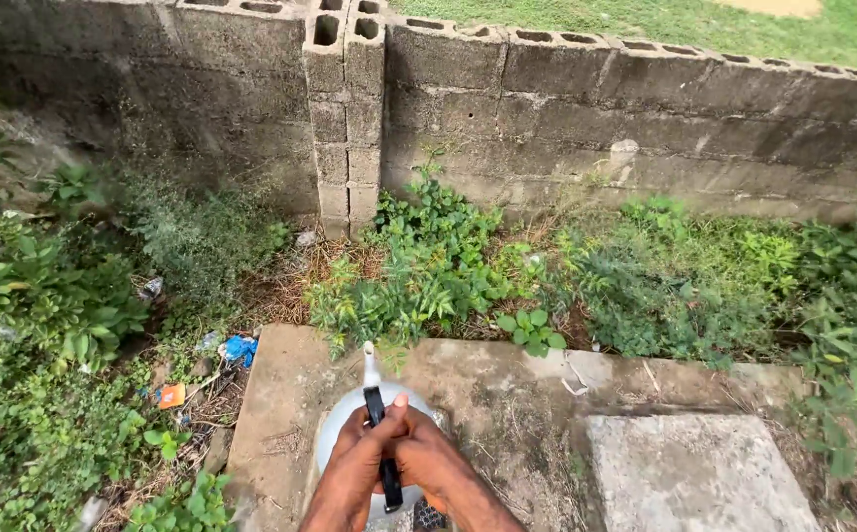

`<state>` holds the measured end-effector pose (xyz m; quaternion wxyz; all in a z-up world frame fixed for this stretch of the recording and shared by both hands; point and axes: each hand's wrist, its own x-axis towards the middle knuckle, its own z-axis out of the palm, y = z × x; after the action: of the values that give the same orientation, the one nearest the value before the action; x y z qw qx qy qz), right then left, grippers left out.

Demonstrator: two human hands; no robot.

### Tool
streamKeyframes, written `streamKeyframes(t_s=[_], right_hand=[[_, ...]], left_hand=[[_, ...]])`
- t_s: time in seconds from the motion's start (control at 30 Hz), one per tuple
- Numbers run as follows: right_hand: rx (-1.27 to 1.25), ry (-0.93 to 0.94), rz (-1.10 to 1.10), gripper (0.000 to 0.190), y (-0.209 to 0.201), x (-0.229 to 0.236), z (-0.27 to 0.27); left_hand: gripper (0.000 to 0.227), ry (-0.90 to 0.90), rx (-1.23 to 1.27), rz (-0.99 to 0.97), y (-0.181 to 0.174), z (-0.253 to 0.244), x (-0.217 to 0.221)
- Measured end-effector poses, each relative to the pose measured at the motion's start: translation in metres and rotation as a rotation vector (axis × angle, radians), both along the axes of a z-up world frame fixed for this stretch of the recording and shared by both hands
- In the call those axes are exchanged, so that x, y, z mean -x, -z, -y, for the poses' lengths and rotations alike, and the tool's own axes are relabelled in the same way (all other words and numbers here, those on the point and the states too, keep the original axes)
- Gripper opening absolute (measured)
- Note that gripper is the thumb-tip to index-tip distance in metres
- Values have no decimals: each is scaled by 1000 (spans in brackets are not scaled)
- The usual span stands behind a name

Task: Watering various plants in a backyard area using a large metal kettle.

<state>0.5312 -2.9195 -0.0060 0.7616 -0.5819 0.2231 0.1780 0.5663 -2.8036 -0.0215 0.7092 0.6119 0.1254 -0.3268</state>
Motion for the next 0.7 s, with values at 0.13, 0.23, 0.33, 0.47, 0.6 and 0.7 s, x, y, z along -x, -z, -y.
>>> streamKeyframes(t_s=[0.13,0.23,0.33,0.47,0.6,0.7], right_hand=[[-3,-49,-79,27,24,-54,27],[-40,-32,-132,29,33,-85,40],[-53,5,-163,30,44,-106,51],[-28,42,-181,29,79,-133,57],[-18,122,-230,28,69,-155,49],[-57,172,-235,26,83,-189,57]], left_hand=[[72,-102,13,-48,-4,25,-48],[69,-106,-5,-103,-8,38,-75],[68,-99,16,-105,-1,50,-96],[63,-66,42,-117,-4,55,-122],[59,6,67,-149,23,57,-152],[56,44,37,-142,47,64,-192]])
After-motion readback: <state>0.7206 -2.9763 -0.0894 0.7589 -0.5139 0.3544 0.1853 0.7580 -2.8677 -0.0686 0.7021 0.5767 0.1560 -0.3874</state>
